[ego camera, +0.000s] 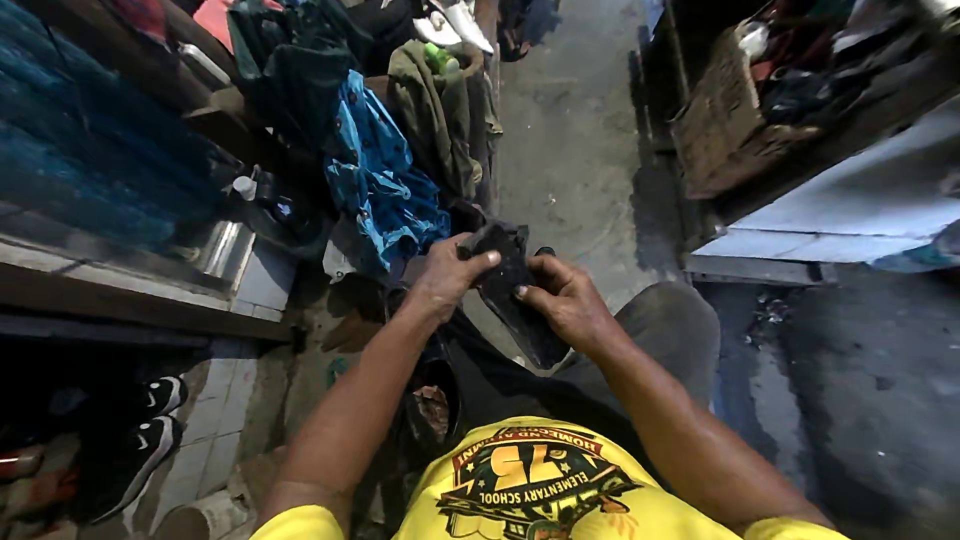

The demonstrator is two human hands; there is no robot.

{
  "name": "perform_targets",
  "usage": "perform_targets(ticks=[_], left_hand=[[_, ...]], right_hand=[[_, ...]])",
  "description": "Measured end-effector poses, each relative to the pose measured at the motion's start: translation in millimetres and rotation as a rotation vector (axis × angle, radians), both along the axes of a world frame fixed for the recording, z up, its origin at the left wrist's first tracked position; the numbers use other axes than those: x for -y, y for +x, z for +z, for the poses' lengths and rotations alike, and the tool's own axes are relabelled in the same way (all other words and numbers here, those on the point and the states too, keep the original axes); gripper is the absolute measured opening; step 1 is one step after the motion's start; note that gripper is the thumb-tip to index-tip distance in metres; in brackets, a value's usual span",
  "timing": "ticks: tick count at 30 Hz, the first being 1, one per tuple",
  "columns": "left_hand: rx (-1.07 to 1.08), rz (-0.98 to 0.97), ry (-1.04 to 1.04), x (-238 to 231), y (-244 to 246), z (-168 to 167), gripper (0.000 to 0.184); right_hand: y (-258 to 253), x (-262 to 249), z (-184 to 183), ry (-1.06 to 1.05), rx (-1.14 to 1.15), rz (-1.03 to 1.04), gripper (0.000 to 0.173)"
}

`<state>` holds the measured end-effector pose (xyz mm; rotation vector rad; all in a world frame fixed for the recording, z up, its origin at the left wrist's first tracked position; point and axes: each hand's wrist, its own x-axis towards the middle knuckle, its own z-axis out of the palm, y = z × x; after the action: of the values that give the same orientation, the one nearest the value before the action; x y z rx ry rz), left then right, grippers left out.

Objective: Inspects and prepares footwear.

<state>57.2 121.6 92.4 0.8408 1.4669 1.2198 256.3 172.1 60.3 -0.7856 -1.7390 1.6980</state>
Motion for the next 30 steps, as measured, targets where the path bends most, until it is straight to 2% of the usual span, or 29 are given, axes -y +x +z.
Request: perform_targets(ticks=[3, 9, 12, 16, 19, 22, 25, 28, 30], left_hand=[[-0.017, 0.084, 0.037, -6, -7, -1, 0.022], [0.013, -0.046, 0.042, 2, -2, 7, 0.018], [-0.070, -0.037, 0.096, 1, -6, 6, 0.016], [-0.054, -0.026, 0.112, 6, -10, 6, 0.014], [-0.059, -0.088, 0.088, 9, -11, 9, 0.023], [-0.131, -0.199, 0.150, 15, -15, 21, 0.026], [-0.144, -0.293, 0.249, 42, -38, 45, 0.059], [-0.407, -0.217, 0.222, 89, -58, 55, 0.060], [-0.629, -0.222, 0.080, 124, -59, 43, 0.068]], right_hand=[[1, 3, -3, -0.031, -0.011, 0.024, 0.029], [-4, 1, -5, -0.006, -0.042, -0.026, 0.015], [-5, 1, 0, 0.026, -0.030, -0.020, 0.011], [-2, 4, 6, -0.024, -0.028, 0.044, 0.010], [-4, 8, 5, -0.036, -0.035, 0.048, 0.012], [-4, 9, 2, -0.061, -0.111, 0.091, 0.018], [1, 17, 14, -0.143, -0.222, 0.141, 0.024], [3, 26, 28, -0.255, -0.318, 0.119, 0.024], [-2, 35, 31, -0.311, -0.355, 0.111, 0.026]])
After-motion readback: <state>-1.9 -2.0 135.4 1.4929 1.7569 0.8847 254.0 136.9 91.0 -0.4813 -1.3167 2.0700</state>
